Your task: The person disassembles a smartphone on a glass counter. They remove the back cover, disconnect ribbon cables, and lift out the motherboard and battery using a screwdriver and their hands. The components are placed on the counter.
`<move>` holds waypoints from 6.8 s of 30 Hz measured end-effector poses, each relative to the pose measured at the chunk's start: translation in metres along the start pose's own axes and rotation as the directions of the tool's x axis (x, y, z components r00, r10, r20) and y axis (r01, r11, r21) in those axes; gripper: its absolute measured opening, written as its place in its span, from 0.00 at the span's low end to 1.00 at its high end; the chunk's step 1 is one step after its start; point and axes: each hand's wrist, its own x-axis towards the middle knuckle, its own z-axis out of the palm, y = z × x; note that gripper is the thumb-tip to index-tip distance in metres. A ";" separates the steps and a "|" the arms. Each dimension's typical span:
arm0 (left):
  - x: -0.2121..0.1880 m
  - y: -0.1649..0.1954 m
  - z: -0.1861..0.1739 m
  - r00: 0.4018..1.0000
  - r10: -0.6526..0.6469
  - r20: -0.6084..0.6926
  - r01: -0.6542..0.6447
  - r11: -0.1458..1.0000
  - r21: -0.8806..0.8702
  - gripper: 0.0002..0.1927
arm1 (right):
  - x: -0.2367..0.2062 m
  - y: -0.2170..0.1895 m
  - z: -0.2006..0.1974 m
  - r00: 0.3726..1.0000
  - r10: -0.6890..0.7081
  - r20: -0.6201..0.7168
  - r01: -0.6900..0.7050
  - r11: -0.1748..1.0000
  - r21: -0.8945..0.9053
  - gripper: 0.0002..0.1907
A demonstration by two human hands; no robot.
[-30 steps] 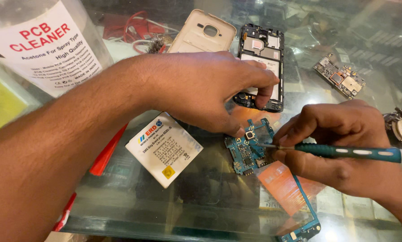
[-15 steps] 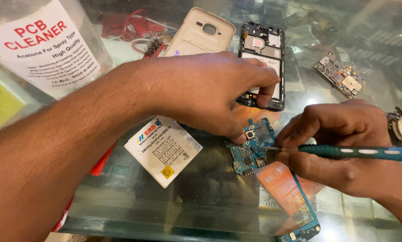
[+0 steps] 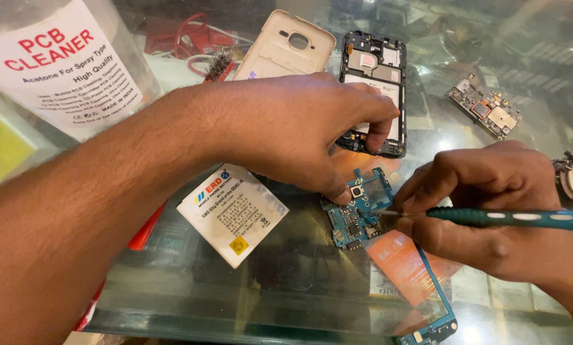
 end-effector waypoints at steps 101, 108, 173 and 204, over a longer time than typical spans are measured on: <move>0.001 0.001 0.001 1.000 -0.016 0.020 0.017 1.000 -0.014 0.27 | 0.004 -0.004 0.006 0.998 0.055 -0.025 -0.054 0.998 0.027 0.05; 0.001 0.001 0.002 1.000 0.014 -0.003 -0.014 1.000 -0.010 0.28 | 0.004 -0.003 0.006 1.000 -0.008 -0.030 0.007 0.999 -0.037 0.06; 0.000 0.004 0.001 1.000 -0.013 0.004 0.013 1.000 0.000 0.24 | 0.000 -0.002 -0.002 0.997 -0.018 0.072 0.006 0.986 0.165 0.05; 0.000 0.008 -0.001 0.997 -0.076 0.030 0.076 0.997 0.001 0.24 | 0.010 -0.015 0.003 0.992 -0.083 0.098 0.087 0.996 -0.033 0.07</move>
